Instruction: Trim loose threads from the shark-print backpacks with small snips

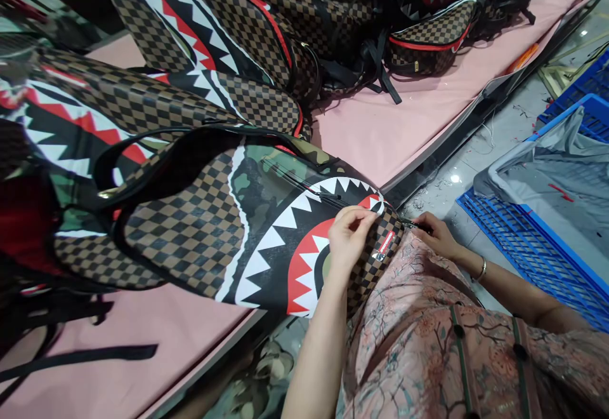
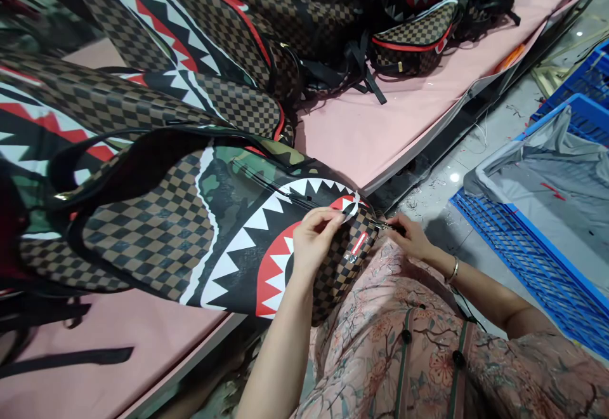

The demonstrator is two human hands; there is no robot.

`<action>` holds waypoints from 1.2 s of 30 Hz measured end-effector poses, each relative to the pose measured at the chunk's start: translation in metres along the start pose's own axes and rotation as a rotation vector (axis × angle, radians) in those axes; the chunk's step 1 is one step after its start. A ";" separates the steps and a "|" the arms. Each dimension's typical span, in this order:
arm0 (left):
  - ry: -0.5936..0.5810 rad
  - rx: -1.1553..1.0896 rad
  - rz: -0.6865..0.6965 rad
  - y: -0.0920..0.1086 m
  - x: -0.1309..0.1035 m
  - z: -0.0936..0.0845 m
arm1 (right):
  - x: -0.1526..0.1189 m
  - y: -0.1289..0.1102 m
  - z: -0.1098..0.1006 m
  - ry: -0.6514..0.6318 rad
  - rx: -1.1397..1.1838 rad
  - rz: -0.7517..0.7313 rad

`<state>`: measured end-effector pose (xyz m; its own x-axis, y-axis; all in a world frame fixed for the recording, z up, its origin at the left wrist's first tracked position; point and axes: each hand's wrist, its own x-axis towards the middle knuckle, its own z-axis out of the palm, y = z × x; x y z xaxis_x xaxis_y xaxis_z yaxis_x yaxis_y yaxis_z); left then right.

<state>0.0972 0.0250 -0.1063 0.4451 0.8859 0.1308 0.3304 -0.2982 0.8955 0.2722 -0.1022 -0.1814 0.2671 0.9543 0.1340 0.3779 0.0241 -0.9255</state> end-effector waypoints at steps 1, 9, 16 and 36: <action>0.048 -0.024 -0.039 -0.003 -0.004 -0.005 | 0.005 0.002 -0.006 -0.015 -0.021 -0.057; 0.298 0.102 -0.153 -0.018 -0.068 -0.035 | 0.046 0.013 -0.031 -0.240 -0.256 -0.459; 0.289 0.018 -0.240 -0.024 -0.106 -0.013 | 0.052 -0.004 -0.016 -0.387 -0.095 -0.464; 0.140 0.457 0.091 -0.016 -0.090 0.013 | 0.065 0.026 -0.033 -0.337 -0.266 -0.626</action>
<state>0.0623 -0.0546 -0.1380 0.3833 0.8789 0.2841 0.6412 -0.4746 0.6030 0.3287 -0.0499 -0.1848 -0.3367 0.8266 0.4509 0.5825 0.5591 -0.5900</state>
